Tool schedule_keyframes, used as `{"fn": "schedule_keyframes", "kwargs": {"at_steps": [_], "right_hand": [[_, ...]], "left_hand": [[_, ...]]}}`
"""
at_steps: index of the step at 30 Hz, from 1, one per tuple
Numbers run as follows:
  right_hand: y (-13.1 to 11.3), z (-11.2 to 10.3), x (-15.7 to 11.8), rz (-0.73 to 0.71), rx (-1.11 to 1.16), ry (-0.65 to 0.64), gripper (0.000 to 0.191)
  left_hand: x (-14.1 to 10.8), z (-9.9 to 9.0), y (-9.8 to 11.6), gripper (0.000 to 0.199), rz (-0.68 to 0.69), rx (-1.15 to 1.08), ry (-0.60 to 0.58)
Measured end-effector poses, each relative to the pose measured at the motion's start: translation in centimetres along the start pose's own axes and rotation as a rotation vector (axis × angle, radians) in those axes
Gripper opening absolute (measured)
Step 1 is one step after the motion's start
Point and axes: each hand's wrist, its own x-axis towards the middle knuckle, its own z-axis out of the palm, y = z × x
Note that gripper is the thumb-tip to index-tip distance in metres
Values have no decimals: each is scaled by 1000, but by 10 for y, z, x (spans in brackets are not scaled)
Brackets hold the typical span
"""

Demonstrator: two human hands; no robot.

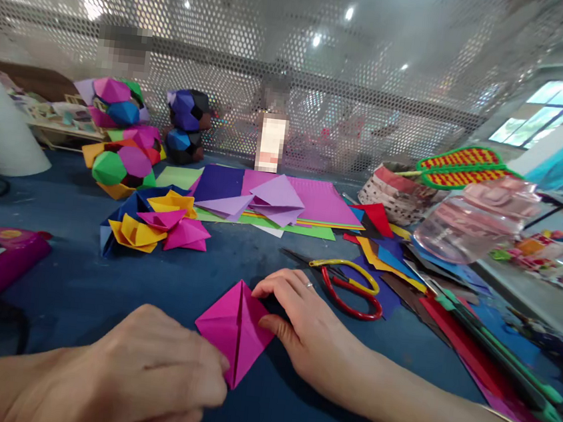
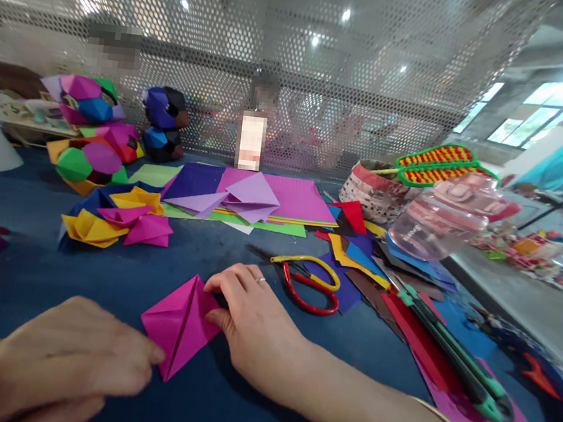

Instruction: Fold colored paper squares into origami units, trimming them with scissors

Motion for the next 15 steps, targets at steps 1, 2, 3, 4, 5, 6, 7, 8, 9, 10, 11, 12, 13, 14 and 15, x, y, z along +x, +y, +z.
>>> {"fn": "schedule_keyframes", "kwargs": {"at_steps": [1,2,3,4,5,6,7,8,9,10,11,12,13,14,15], "right_hand": [[-1,0,0,-7,3,-1,17],[-1,-1,0,-16,11,2,17],[-2,-1,0,-26,20,9,17],[-2,-1,-1,-33,27,20,17],[-2,-1,-1,-36,31,33,17],[-1,0,-2,-38,32,47,17],[0,0,-2,-39,29,56,18],[1,1,-3,-39,24,66,18],[1,1,-3,-42,19,77,19],[2,2,-4,-45,16,88,19],[2,2,-4,-49,14,98,19],[2,2,-4,-50,15,105,18],[1,2,-5,-50,18,112,17],[0,2,-5,-49,22,118,16],[-1,2,-6,-46,27,120,15]], "left_hand": [[1,-1,-1,20,-49,15,39],[3,-1,-4,21,-109,41,61],[5,0,-8,21,-180,71,97],[8,1,-14,19,-274,95,124],[12,3,-20,16,-354,114,106],[16,4,-26,17,-453,113,75],[20,6,-31,22,-532,92,30],[25,7,-35,29,-589,68,-56],[29,8,-38,34,-590,65,-103],[34,8,-39,44,-592,61,-133],[39,8,-38,51,-583,57,-169],[44,8,-37,55,-569,56,-194],[48,8,-35,54,-560,54,-217],[52,8,-33,50,-554,51,-237],[55,7,-32,44,-552,49,-248]]}}
